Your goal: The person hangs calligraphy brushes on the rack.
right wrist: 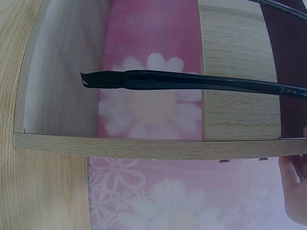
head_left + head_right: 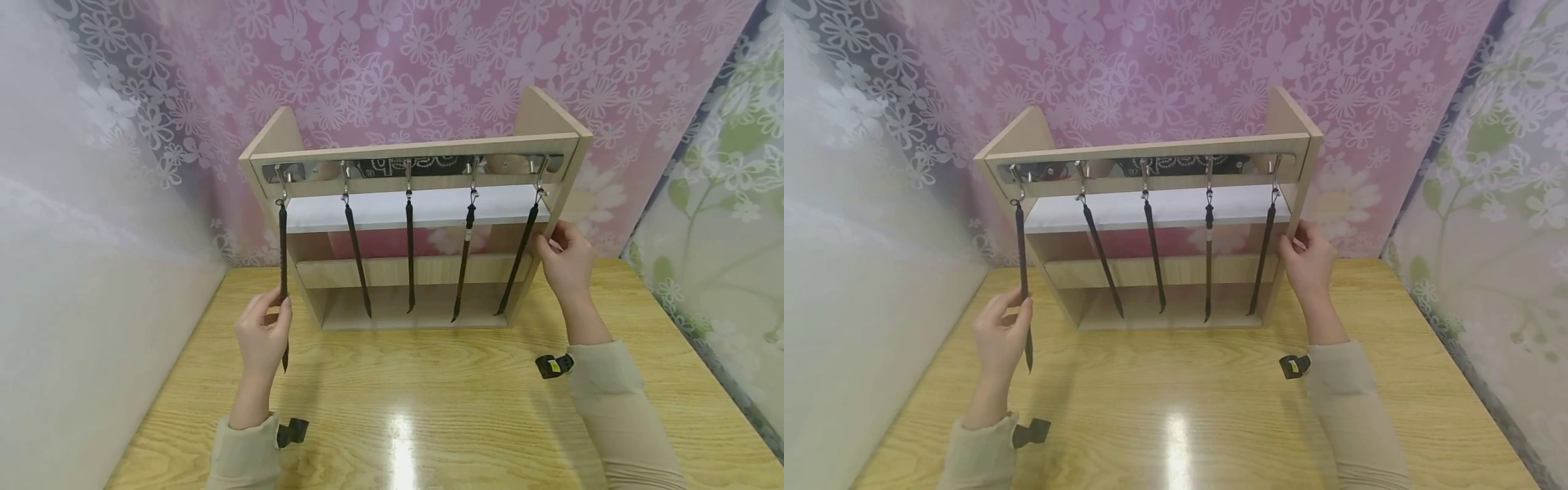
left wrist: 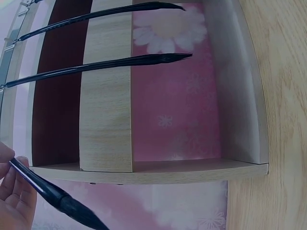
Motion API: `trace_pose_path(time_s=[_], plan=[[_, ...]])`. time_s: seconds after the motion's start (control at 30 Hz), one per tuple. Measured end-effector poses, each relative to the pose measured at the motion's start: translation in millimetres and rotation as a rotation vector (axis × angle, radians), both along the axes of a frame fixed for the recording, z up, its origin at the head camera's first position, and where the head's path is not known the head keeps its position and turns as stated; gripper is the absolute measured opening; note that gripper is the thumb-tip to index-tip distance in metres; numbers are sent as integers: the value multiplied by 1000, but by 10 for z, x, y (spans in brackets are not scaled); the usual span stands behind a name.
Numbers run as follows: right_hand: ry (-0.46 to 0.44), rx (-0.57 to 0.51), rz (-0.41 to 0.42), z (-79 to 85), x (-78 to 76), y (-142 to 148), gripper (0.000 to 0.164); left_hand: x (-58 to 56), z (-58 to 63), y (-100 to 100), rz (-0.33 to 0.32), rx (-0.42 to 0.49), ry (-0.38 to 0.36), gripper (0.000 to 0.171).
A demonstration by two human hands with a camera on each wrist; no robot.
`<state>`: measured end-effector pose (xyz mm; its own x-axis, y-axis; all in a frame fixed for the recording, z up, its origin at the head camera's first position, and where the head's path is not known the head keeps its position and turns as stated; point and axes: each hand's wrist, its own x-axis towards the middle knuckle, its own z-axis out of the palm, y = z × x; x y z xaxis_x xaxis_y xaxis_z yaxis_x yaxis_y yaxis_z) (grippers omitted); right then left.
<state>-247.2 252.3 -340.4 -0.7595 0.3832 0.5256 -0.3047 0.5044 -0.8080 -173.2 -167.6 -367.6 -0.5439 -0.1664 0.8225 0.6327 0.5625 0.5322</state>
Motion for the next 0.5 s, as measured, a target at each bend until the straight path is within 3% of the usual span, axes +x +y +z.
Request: trace_pose_path(time_s=[0.23,0.5], plan=[[18,2,-1,-30,-10,11,25,136,185,98,4,-16,-8,15],[13,-8,-5,-8,-6,-3,24,148,210,104,7,-29,-2,15]])
